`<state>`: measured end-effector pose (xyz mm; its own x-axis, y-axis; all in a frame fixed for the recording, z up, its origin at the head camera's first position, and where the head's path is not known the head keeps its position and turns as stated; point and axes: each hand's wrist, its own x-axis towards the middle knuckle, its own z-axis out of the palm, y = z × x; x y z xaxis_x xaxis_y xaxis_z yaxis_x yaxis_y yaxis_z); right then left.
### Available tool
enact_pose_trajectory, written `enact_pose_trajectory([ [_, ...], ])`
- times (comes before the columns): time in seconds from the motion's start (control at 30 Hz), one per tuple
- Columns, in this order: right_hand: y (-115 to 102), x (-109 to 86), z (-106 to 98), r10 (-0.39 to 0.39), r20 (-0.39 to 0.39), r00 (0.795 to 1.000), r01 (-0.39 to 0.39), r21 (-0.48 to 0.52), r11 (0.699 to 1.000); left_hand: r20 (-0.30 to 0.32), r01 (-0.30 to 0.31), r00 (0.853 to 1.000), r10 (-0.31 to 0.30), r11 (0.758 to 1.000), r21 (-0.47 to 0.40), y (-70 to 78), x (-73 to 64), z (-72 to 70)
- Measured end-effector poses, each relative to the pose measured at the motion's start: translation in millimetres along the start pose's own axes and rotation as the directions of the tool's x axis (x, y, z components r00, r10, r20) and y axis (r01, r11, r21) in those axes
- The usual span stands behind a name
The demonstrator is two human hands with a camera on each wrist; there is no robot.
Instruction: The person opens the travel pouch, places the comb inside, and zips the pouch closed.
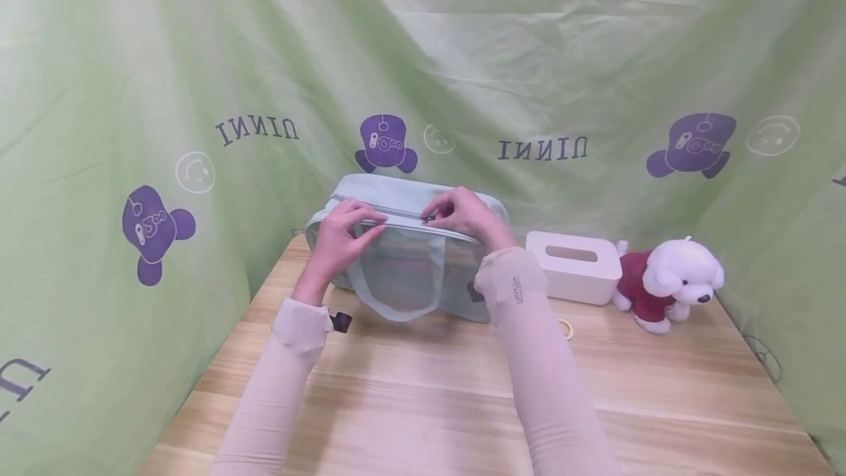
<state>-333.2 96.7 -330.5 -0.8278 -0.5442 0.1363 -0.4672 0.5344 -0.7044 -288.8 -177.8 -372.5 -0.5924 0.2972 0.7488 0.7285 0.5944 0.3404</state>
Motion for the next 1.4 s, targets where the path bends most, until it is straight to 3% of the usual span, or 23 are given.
enact_pose_trajectory([
  [0.47,3,10.8,8,-0.073,-0.09,0.993,0.062,-0.115,0.991,-0.012,-0.005,1.0,0.005,1.0,-0.009,1.9,-0.9,-0.3],
  [0.77,2,11.0,8,-0.086,-0.02,0.996,0.082,-0.129,0.988,-0.006,-0.005,1.0,0.005,1.0,-0.013,1.7,-2.4,0.7],
  [0.97,-1,9.5,8,-0.139,0.031,0.99,0.142,-0.108,0.984,-0.003,0.001,1.0,-0.001,1.0,-0.006,2.4,-3.2,0.2],
  [1.27,0,10.4,11,-0.123,-0.053,0.991,0.113,-0.159,0.981,-0.001,0.0,1.0,0.0,1.0,-0.012,1.4,-2.9,0.4],
  [1.4,-1,9.0,11,-0.098,-0.023,0.995,0.094,-0.127,0.987,0.003,0.008,1.0,-0.008,1.0,-0.003,-0.2,-3.9,0.9],
])
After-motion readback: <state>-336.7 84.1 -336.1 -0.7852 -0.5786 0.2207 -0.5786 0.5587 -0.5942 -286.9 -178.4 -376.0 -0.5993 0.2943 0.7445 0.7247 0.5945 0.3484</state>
